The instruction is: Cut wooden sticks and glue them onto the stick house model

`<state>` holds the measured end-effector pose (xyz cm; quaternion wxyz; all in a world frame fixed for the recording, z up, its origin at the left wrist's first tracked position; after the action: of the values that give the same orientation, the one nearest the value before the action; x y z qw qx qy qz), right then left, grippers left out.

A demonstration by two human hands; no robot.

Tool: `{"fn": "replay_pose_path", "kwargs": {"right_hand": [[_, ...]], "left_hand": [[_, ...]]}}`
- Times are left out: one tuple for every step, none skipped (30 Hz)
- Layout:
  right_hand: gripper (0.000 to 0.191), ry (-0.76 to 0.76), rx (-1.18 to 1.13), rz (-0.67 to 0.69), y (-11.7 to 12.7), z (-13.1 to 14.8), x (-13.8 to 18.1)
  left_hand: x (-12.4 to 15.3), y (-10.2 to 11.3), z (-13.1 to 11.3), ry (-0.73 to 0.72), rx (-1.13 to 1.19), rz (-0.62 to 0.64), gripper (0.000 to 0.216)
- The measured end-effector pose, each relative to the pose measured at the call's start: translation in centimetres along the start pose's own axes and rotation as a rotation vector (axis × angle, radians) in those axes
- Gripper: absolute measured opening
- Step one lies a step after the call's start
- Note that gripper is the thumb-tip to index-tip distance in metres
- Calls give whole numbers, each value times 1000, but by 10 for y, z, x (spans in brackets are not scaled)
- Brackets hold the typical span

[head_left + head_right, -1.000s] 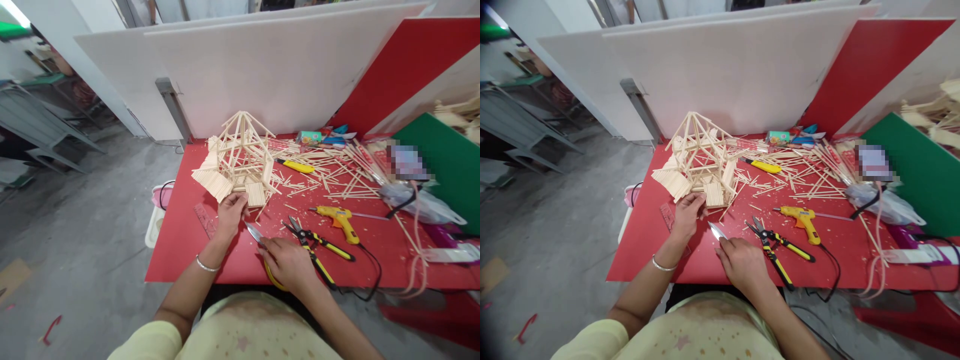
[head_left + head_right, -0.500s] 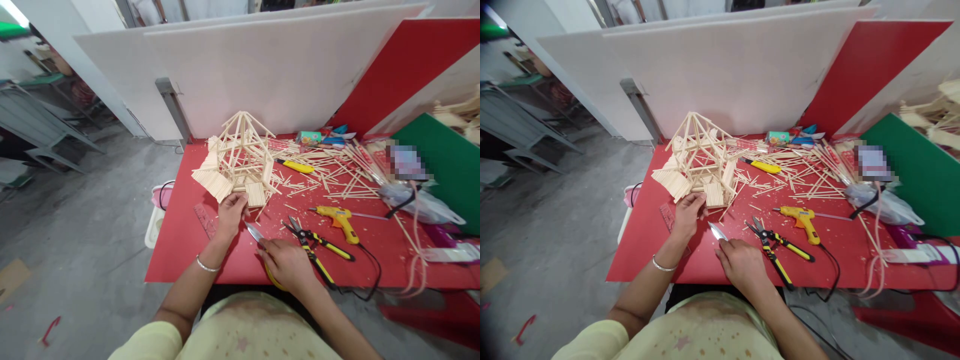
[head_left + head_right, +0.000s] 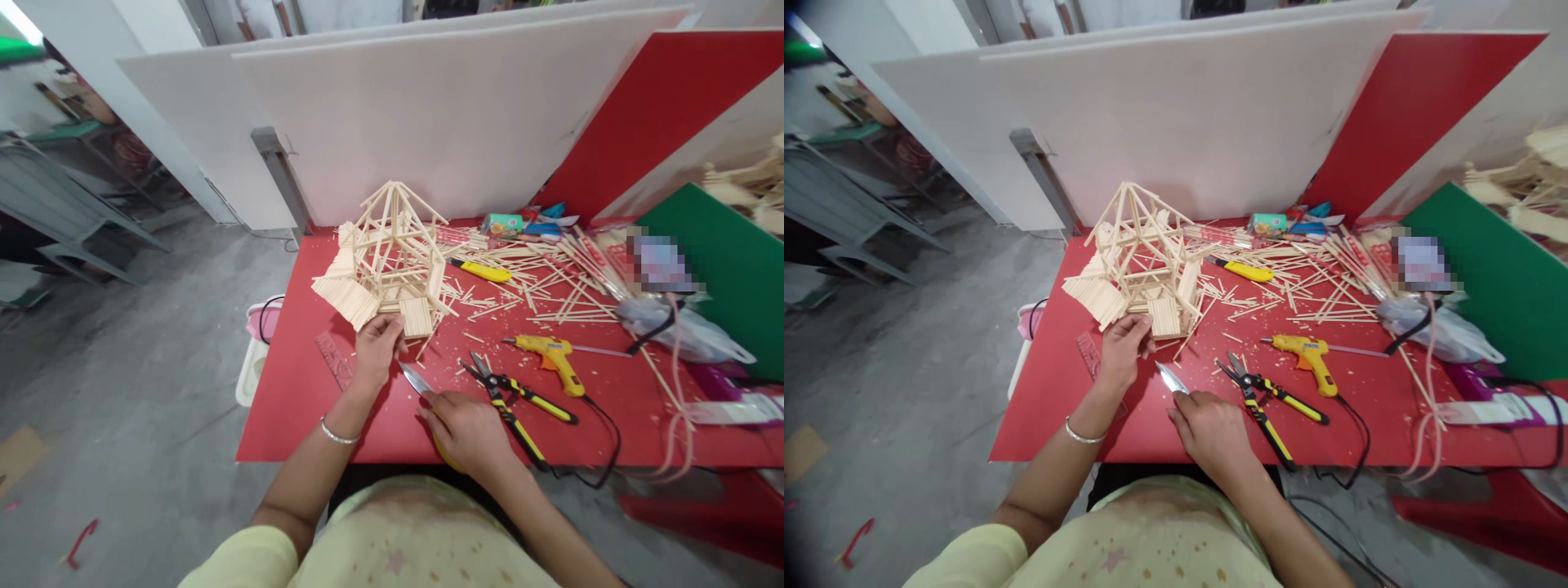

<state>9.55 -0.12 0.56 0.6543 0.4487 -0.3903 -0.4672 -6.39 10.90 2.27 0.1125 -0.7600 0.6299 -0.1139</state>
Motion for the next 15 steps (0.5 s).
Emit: {"fn": "replay_pose_path", "kwargs": {"right_hand": [[37,1,-2,-3,0,0,0],[37,2,-6,-4,0,0,1],[37,0,-15,-4,0,-2,2],[38,-7,-26,-8,0,-7,4],[38,-27,-37,-19,0,-15,6],[38,-63,-43,-40,0,-26,8],[38,-118,-43,-71,2,-41,11],[38,-194,-31,-114,4,-60,15],[40,-293,-6,-161,7,-81,19],[41,-407,25,-209,11,-104,24],[44,-524,59,-251,15,-127,27],[47,-633,95,-282,18,-150,30],[51,-728,125,-297,20,-171,31],[54,-806,144,-292,22,-190,30],[56,-856,146,-255,22,-205,26]], "left_hand": [[1,-1,-4,0,-8,-4,32],[3,-1,-8,-2,-18,-12,32],[6,0,-12,-12,-27,-17,33],[10,1,-15,-24,-34,-21,33],[13,3,-17,-35,-40,-25,33],[17,6,-17,-51,-44,-27,32],[21,10,-15,-68,-43,-27,32],[24,14,-11,-82,-35,-23,30],[27,18,-6,-89,-27,-8,29],[30,22,1,-84,-29,22,27],[32,25,8,-77,-32,45,24],[34,27,15,-71,-31,67,23],[35,28,21,-70,-20,72,22],[35,29,25,-71,-5,71,22],[35,29,28,-71,9,73,23]]}}
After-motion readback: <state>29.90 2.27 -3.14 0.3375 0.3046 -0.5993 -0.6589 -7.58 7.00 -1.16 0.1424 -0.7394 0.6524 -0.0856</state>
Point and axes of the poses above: each hand's wrist, its own x-axis away from the middle knuckle, its own y-axis out of the back of the hand, z = x × y, the point moved 2 cm from there along -x, towards the middle knuckle, and after that the axes turned 7 degrees about -y, right-handed, at the moved point
